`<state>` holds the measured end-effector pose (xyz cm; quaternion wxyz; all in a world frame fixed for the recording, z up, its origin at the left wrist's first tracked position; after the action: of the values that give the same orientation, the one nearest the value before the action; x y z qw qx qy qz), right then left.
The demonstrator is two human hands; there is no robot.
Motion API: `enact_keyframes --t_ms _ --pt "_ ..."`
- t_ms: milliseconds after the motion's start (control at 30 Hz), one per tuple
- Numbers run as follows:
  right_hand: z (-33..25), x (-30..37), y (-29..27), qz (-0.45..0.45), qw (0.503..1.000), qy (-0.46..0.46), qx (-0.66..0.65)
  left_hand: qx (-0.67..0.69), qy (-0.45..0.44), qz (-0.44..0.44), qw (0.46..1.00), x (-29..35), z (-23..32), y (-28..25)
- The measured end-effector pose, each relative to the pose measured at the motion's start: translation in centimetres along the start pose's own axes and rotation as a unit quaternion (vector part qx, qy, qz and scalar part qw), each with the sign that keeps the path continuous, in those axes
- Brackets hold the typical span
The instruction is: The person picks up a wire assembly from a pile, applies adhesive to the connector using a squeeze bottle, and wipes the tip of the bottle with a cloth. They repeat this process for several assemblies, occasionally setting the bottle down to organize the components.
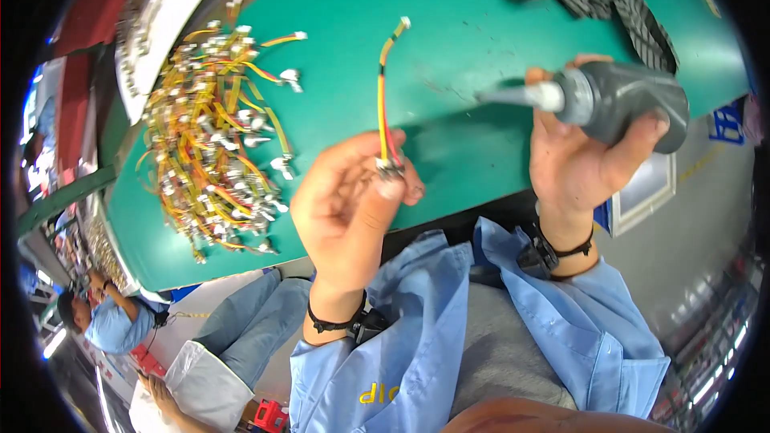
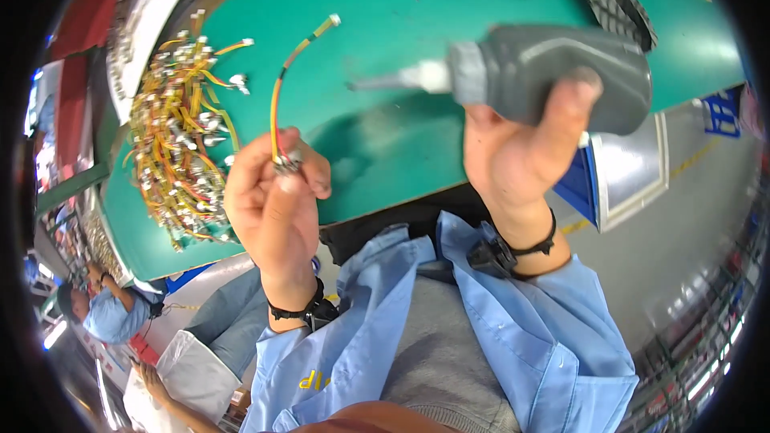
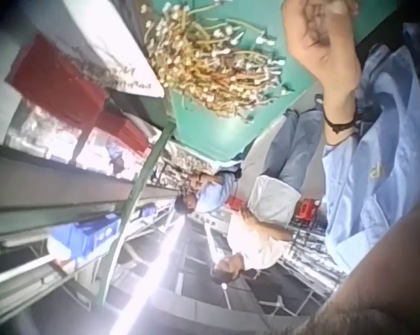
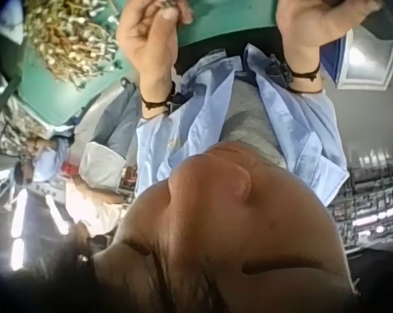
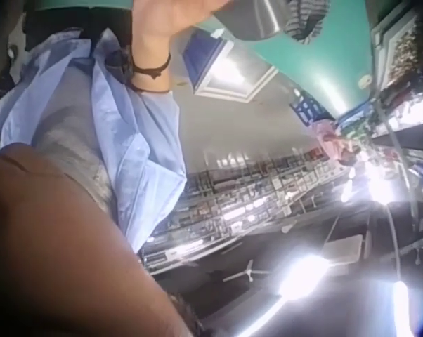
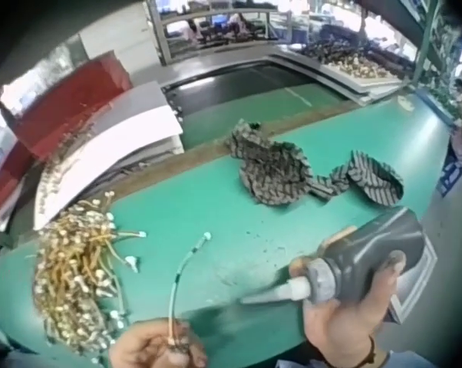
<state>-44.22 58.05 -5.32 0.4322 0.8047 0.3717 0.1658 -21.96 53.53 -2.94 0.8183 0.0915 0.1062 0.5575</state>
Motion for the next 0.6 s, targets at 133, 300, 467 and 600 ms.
enact_keyframes --t_ms 133,300,467,600 --pt "0.5 0.0 0.3 -0.044 0.996 0.039 -0.067 -0.394 0.152 -0.026 0.906 -0.6 6.7 -0.6" --pt "0.2 0.0 0.8 -0.078 0.993 0.052 -0.068 -0.675 0.244 0.009 0.696 -8.4 14.7 -3.6" --pt "0.8 0.1 1.6 -0.045 0.992 0.085 -0.085 -0.722 0.234 0.026 0.650 -20.4 18.0 -14.4" --pt "0.7 -0.1 1.5 -0.053 0.992 0.082 -0.074 -0.785 0.201 0.037 0.585 -28.4 17.4 -22.0"
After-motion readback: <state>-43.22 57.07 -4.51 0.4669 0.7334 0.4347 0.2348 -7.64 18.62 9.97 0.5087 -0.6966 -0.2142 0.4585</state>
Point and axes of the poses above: each hand's wrist, its own x-axis away from the middle knuckle, its own y-axis out of the palm, z = x × y, the point moved 7 cm from there along -x, towards the middle knuckle, and after that the axes turned 8 degrees about -x, right-handed, at the moved point
